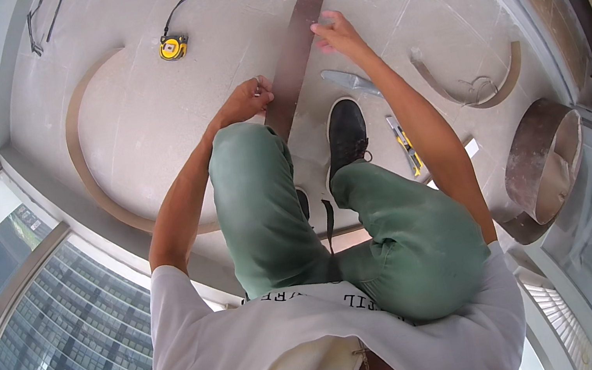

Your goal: The person measures and cuts a long strip of material using a tape measure, utility knife, and straight edge. They repeatedly measure, mark, and cut the material on the floor.

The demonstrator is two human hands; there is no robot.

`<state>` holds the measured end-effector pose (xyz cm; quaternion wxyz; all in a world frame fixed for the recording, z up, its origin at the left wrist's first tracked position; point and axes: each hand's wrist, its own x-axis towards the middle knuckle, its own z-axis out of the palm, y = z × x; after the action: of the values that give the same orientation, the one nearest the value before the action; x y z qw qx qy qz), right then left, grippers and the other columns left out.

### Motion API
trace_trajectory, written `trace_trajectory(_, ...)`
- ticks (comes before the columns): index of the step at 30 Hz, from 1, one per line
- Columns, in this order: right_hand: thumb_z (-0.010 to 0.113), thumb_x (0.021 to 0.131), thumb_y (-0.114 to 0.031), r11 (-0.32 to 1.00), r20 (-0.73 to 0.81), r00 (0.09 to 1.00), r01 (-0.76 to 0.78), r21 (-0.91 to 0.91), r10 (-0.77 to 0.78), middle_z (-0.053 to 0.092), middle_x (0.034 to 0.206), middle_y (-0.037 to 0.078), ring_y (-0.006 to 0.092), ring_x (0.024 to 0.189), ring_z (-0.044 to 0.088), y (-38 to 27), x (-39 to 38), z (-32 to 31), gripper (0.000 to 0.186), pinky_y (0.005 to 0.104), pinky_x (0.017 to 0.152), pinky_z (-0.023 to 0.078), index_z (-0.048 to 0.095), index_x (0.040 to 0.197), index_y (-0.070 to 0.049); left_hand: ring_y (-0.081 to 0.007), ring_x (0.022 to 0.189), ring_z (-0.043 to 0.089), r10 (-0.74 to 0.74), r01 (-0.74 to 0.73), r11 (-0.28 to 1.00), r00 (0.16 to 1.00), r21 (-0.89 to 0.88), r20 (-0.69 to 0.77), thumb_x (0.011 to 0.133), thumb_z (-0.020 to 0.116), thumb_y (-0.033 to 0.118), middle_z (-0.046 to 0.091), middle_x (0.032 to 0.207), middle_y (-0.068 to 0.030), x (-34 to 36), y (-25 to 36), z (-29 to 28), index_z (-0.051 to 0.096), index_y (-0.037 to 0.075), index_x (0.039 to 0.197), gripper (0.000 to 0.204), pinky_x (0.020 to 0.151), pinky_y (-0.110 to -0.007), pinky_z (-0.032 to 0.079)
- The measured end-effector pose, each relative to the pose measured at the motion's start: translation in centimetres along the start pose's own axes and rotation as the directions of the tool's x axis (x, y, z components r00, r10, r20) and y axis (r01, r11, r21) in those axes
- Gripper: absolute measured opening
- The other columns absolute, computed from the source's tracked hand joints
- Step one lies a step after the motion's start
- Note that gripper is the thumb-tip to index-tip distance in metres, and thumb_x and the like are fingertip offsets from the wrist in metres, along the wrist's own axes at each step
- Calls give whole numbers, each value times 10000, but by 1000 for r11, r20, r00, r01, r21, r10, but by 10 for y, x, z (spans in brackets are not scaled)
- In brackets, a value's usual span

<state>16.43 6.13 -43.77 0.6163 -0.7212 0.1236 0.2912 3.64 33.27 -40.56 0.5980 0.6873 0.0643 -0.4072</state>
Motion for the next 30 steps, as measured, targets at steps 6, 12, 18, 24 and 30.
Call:
trace_trajectory(6,724,831,-201,378,153,742,494,-783,-653,564,1243,132,323,1065,603,30,-62,32,503,442,891,495,531,1278,-74,-138,743,609,-51,102,979,962,177,-269,936,633,100,615,850,-56,36,-70,32,608,23,1047,137,653,-294,549)
trace_trajectory(12,743,799,-220,245,289,762,501,-830,-580,555,1307,93,290,1159,565,51,-89,60,505,446,928,474,576,1261,-101,-151,760,626,-13,38,993,977,114,-212,936,623,103,643,867,-76,42,-69,37,612,16,1054,148,661,-299,552)
trace_trajectory(18,749,789,-213,185,280,758,464,-866,-589,542,1340,72,260,1230,513,60,-89,56,493,431,961,462,598,1243,-93,-250,767,695,269,-96,911,876,401,-400,927,605,139,706,858,-138,33,-39,-4,658,19,1004,152,721,-376,546)
trace_trajectory(24,734,800,-210,236,266,729,506,-829,-631,562,1277,54,255,1211,515,46,-94,59,409,446,1008,429,624,1186,-130,-259,888,696,569,-79,770,531,633,-627,948,617,145,692,1047,-143,13,-5,-129,623,6,1115,218,776,-357,554)
trace_trajectory(30,659,810,-131,163,438,570,719,-676,-695,629,1034,83,272,1010,618,0,-95,33,188,452,936,446,652,997,-108,-221,846,656,469,-164,791,780,589,-413,946,614,69,629,1185,-119,1,17,-110,560,-7,1215,285,712,-341,546)
